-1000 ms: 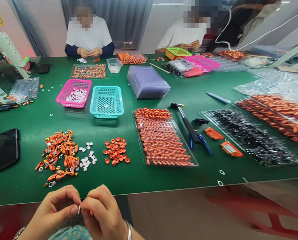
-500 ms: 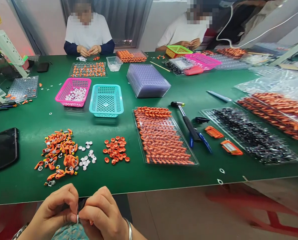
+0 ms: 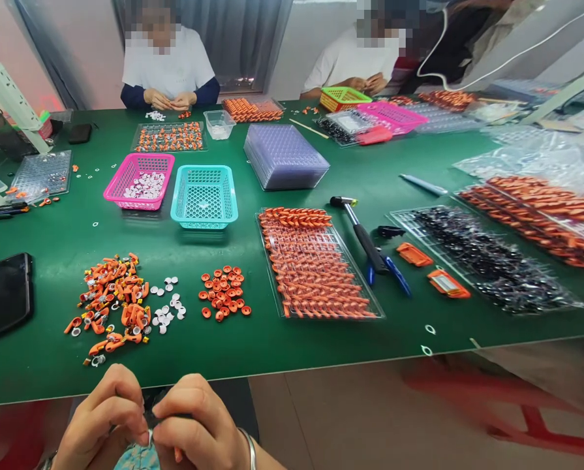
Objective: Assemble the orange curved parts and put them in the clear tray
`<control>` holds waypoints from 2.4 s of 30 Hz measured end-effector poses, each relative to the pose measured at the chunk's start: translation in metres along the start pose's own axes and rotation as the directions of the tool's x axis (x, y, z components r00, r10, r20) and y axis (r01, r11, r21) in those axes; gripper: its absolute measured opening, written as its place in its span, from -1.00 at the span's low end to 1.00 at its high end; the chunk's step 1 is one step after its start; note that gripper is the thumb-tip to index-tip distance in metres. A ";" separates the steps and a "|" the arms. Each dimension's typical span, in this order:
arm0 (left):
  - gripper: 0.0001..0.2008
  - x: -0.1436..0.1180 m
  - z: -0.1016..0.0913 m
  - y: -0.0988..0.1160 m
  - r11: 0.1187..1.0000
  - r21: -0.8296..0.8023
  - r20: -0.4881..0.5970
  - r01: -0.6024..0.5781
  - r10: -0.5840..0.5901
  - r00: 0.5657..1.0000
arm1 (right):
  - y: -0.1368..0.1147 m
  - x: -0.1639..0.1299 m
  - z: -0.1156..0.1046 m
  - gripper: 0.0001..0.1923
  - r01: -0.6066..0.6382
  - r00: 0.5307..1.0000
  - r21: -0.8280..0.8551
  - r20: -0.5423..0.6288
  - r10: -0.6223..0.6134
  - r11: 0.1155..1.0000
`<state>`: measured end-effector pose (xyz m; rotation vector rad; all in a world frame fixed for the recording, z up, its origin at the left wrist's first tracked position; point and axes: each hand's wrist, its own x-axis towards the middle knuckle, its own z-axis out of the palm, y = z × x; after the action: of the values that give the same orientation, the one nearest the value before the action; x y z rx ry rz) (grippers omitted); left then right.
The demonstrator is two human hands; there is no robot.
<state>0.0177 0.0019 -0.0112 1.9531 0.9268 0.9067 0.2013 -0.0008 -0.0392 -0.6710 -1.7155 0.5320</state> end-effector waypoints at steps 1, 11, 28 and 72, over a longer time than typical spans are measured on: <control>-0.81 0.000 0.000 0.000 1.000 -0.013 -0.002 0.000 0.000 1.000 | 0.000 0.000 0.001 -0.88 0.005 1.000 0.033 -0.020 -0.004 0.999; -0.69 0.005 0.006 0.004 0.993 -0.113 0.013 0.045 -0.044 0.999 | 0.004 0.001 -0.009 -0.94 -0.009 0.973 0.218 0.226 -0.042 0.976; -0.74 0.001 -0.001 -0.002 0.991 -0.112 0.133 -0.073 0.088 0.987 | 0.006 0.001 -0.005 -0.80 0.072 0.971 0.209 0.211 -0.116 0.975; -0.91 0.010 -0.003 -0.002 0.968 -0.233 0.024 0.094 -0.091 0.996 | 0.012 0.002 -0.007 -0.82 0.302 0.953 -0.137 0.067 -0.295 0.943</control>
<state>0.0194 0.0118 -0.0089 1.6998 0.8542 0.9051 0.2096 0.0094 -0.0442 -0.4903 -1.8705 0.2111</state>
